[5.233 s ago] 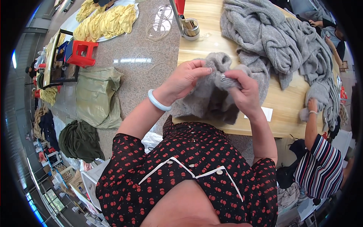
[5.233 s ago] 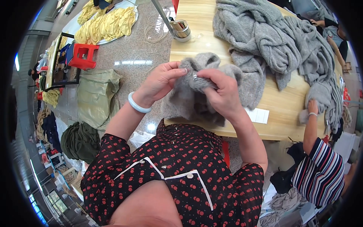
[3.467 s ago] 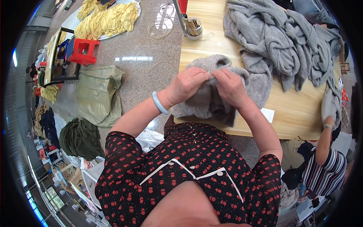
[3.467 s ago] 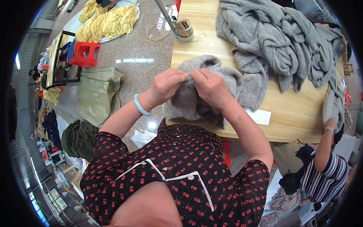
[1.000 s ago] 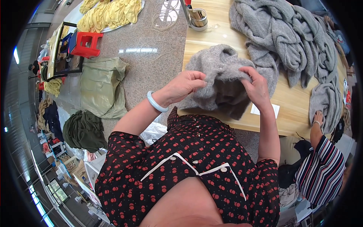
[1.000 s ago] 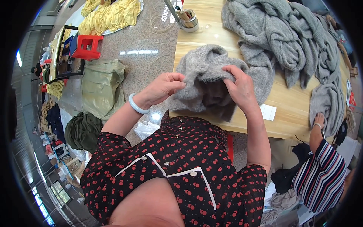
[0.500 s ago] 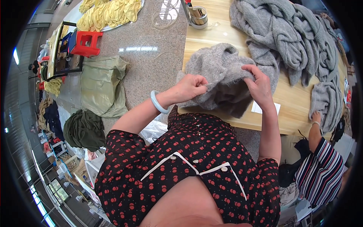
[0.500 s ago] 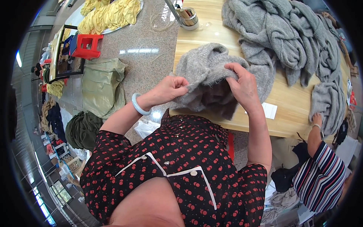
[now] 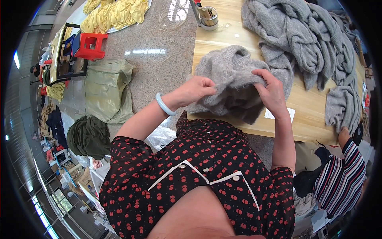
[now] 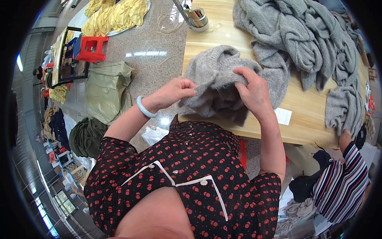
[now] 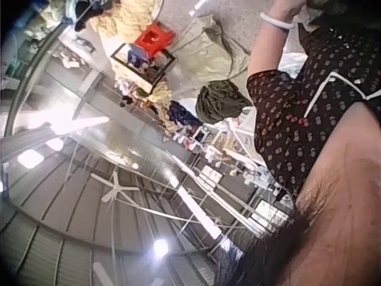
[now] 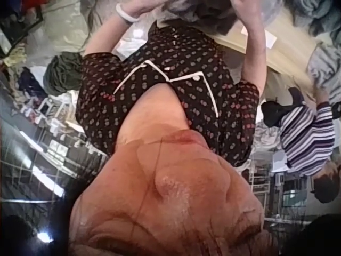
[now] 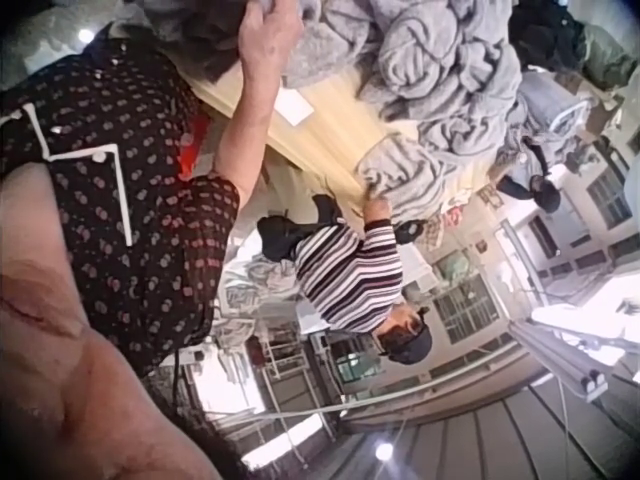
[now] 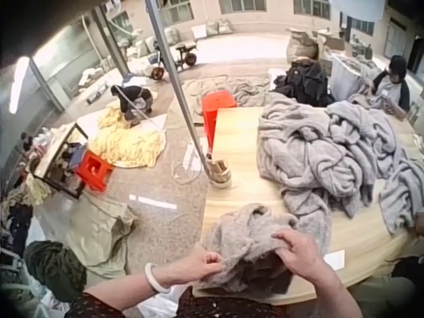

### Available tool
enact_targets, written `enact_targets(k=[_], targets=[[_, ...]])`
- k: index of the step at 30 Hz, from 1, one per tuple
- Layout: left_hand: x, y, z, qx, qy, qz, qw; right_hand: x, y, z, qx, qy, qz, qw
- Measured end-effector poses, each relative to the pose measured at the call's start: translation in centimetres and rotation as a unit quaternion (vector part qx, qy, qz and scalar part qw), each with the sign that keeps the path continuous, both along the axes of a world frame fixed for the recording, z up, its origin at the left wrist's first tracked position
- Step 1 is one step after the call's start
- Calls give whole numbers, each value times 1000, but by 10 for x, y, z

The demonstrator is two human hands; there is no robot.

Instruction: Inspecting knitted garments for quality control on a workbench.

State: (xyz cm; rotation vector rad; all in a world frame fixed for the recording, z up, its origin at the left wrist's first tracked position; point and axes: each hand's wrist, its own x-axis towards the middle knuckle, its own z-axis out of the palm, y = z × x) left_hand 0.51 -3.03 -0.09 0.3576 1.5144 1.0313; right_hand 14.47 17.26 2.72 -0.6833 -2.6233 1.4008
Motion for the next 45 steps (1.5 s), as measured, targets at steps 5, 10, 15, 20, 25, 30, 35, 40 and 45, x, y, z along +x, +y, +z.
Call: enact_targets(k=[5, 10, 15, 20, 25, 30, 35, 40, 45], targets=[[2, -6, -1, -7, 93, -69, 993, -2, 3, -3, 6, 20, -4, 1000], [-4, -1, 6, 14, 68, -37, 997, -1, 1, -2, 7, 15, -2, 1000], [-10, 8, 13, 79, -44, 55, 994, 0, -12, 2, 9, 43, 90, 995], [-8, 11, 21, 105, -115, 122, 980, -6, -23, 5, -11, 41, 102, 994], [-3, 16, 25, 126, -120, 143, 974, -19, -37, -1, -46, 83, 104, 990], [-3, 18, 20, 136, -117, 186, 966, -23, -46, -11, -92, 38, 75, 992], [1, 14, 8, 106, -138, 187, 967, -22, -43, -15, -94, 73, 71, 990], [2, 8, 0, 77, -142, 124, 979, -22, -43, -17, -85, 81, 73, 990], [4, 9, 1, 98, -21, 99, 990, -21, -43, -18, -68, 73, 79, 992]])
